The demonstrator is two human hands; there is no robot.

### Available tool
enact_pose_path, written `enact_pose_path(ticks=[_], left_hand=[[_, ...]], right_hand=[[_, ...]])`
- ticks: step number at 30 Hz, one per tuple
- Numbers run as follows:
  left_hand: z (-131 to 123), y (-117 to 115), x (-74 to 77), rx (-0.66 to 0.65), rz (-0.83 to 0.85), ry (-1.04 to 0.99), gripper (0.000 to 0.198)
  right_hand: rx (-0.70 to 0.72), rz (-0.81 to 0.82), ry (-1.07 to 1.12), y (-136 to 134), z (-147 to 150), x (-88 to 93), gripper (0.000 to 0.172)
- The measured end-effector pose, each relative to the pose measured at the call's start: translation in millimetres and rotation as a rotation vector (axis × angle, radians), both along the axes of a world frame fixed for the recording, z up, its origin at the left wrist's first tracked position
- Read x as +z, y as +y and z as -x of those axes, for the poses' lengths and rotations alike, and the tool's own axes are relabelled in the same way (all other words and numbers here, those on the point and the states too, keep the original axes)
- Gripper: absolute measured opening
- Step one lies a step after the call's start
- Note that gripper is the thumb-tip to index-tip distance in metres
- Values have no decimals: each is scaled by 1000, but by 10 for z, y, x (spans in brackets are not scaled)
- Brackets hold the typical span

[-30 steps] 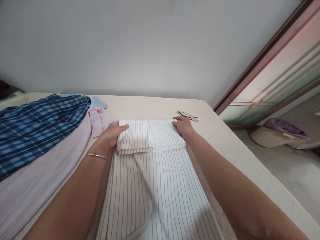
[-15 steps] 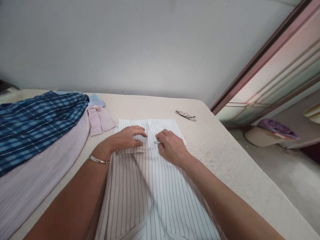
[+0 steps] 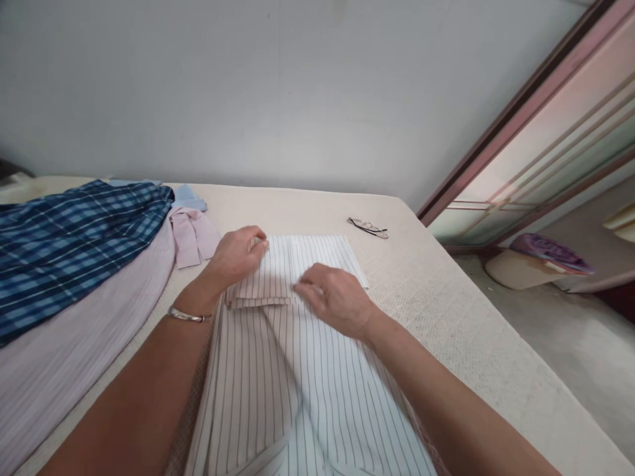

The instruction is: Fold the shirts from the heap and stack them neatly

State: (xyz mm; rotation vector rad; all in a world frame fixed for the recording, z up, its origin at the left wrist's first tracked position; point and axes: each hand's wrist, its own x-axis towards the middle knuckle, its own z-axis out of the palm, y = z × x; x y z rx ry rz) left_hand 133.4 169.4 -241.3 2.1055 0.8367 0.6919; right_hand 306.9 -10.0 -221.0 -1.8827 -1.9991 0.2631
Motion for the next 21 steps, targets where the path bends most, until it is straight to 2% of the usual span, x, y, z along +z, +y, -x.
enact_pose_path(ticks=[2, 4, 6, 8, 11, 14, 16, 17, 19, 21], left_hand=[[13, 35, -138, 88, -157, 48, 33], [44, 61, -288, 88, -227, 172, 50], [79, 78, -396, 89, -261, 341, 61], [95, 80, -431, 93, -309, 498, 68], [52, 22, -365, 129, -434, 611, 70], [-42, -104, -230, 112, -556, 575, 66], [-74, -163, -124, 75, -575, 563, 59], [-67, -166, -69, 101, -555, 576, 53], [1, -104, 36, 268, -466, 621, 42], [117, 32, 108, 472, -322, 643, 34]], right_hand=[[-85, -96, 7, 101, -125, -5, 43], [-124, -115, -87, 228, -251, -120, 53], [-120, -17, -185, 337, -342, -317, 66], [-126, 77, -240, 399, -389, -512, 73], [-148, 116, -243, 426, -409, -628, 75], [-124, 151, -172, 426, -386, -512, 76], [-125, 120, -91, 414, -352, -392, 72], [-143, 79, -49, 401, -337, -343, 68], [-221, -34, 10, 359, -343, -292, 60], [-371, -132, 13, 315, -430, -306, 52]])
